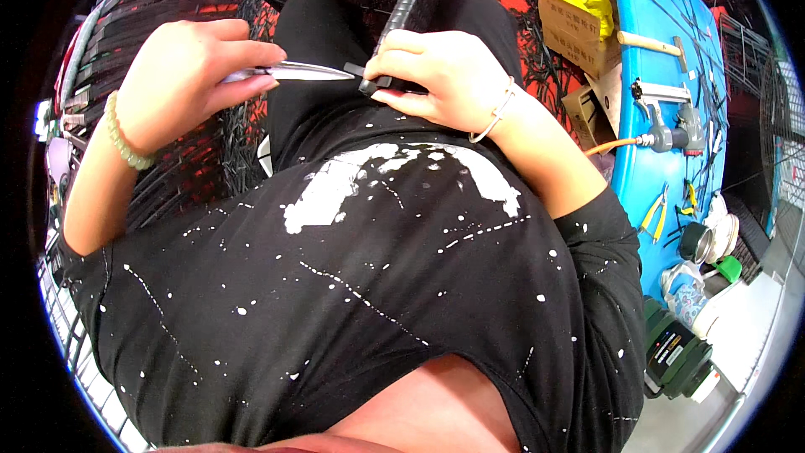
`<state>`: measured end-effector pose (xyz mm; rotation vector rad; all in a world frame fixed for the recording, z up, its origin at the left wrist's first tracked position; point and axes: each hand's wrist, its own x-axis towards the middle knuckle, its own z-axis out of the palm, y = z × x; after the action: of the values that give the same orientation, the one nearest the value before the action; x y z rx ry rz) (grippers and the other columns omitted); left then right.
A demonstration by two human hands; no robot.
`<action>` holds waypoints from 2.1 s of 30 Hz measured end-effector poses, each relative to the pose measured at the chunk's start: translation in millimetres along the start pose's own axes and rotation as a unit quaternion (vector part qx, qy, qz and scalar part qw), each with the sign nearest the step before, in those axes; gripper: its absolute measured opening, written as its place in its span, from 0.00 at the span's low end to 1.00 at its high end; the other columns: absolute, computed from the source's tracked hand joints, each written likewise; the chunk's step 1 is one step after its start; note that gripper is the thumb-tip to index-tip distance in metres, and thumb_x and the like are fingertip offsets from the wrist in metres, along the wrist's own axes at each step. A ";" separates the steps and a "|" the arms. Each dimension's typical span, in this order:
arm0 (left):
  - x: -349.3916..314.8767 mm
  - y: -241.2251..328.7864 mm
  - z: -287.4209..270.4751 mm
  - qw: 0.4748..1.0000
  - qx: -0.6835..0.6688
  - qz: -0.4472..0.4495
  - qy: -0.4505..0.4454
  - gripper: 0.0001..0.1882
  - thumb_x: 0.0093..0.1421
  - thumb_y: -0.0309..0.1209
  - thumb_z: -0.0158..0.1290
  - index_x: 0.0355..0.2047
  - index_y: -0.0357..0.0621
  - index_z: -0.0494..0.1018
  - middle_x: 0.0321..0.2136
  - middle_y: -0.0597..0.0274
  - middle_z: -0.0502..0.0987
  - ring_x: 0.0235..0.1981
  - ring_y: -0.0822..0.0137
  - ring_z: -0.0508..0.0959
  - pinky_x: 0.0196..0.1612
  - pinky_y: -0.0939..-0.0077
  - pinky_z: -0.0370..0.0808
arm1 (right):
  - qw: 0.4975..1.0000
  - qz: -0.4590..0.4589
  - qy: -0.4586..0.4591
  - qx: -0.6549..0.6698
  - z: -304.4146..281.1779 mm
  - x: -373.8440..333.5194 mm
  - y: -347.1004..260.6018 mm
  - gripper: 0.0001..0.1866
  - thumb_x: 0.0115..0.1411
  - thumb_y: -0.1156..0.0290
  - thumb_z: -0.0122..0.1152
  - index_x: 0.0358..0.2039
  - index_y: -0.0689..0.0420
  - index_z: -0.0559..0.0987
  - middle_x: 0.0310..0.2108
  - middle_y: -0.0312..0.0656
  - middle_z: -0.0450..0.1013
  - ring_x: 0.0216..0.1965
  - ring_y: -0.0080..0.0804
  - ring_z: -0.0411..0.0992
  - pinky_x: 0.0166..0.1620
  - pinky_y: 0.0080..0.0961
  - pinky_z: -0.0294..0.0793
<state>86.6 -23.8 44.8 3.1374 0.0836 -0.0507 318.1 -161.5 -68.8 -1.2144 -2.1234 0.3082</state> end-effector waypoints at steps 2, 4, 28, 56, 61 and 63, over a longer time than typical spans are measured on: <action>-0.7 -5.3 9.9 1.000 -0.027 0.006 -0.005 0.11 0.50 0.35 0.59 0.34 0.47 0.78 0.20 0.61 0.71 0.21 0.60 0.75 0.24 0.68 0.71 | 1.000 0.012 -0.022 -0.005 -3.5 -0.9 -1.2 0.08 0.50 0.67 0.63 0.30 0.53 0.77 0.31 0.34 0.72 0.30 0.36 0.74 0.32 0.27 0.73; -3.5 -3.9 15.6 0.999 -0.041 0.002 0.019 0.11 0.50 0.35 0.59 0.34 0.47 0.77 0.20 0.61 0.71 0.21 0.60 0.75 0.24 0.68 0.71 | 0.999 0.021 -0.039 -0.006 -3.9 -6.2 0.6 0.09 0.49 0.67 0.65 0.28 0.55 0.76 0.31 0.36 0.71 0.30 0.38 0.73 0.32 0.29 0.73; -11.5 -37.0 75.6 0.975 -0.174 0.048 0.131 0.15 0.48 0.35 0.62 0.37 0.48 0.78 0.20 0.63 0.70 0.19 0.61 0.73 0.22 0.70 0.70 | 0.993 0.088 0.018 0.071 2.9 1.1 -12.1 0.13 0.45 0.76 0.69 0.34 0.59 0.79 0.28 0.42 0.75 0.29 0.35 0.75 0.33 0.24 0.74; 1.8 -23.0 90.0 0.947 -0.263 0.083 0.167 0.13 0.48 0.34 0.62 0.32 0.42 0.77 0.18 0.61 0.70 0.19 0.61 0.73 0.23 0.71 0.69 | 0.997 0.037 -0.069 0.017 -31.4 1.1 -27.5 0.12 0.46 0.74 0.67 0.34 0.57 0.78 0.30 0.40 0.74 0.29 0.36 0.74 0.32 0.26 0.73; 8.3 -29.4 62.4 0.969 -0.192 0.098 0.124 0.12 0.48 0.34 0.63 0.31 0.41 0.77 0.18 0.61 0.71 0.19 0.62 0.73 0.21 0.71 0.67 | 0.981 0.012 -0.179 -0.072 -44.6 20.7 -34.3 0.10 0.50 0.69 0.63 0.33 0.54 0.75 0.29 0.37 0.71 0.28 0.38 0.72 0.30 0.30 0.72; 7.8 -32.5 51.6 0.974 -0.190 0.104 0.071 0.12 0.54 0.43 0.58 0.29 0.50 0.78 0.18 0.66 0.73 0.19 0.61 0.76 0.20 0.70 0.71 | 0.979 0.010 -0.180 -0.095 -45.9 24.5 -35.5 0.11 0.49 0.69 0.63 0.34 0.54 0.75 0.29 0.37 0.70 0.27 0.39 0.72 0.31 0.30 0.72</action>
<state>91.0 8.9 -7.0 2.7434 -0.2110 0.1694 315.3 -165.5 -6.0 -1.3733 -2.4990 0.3637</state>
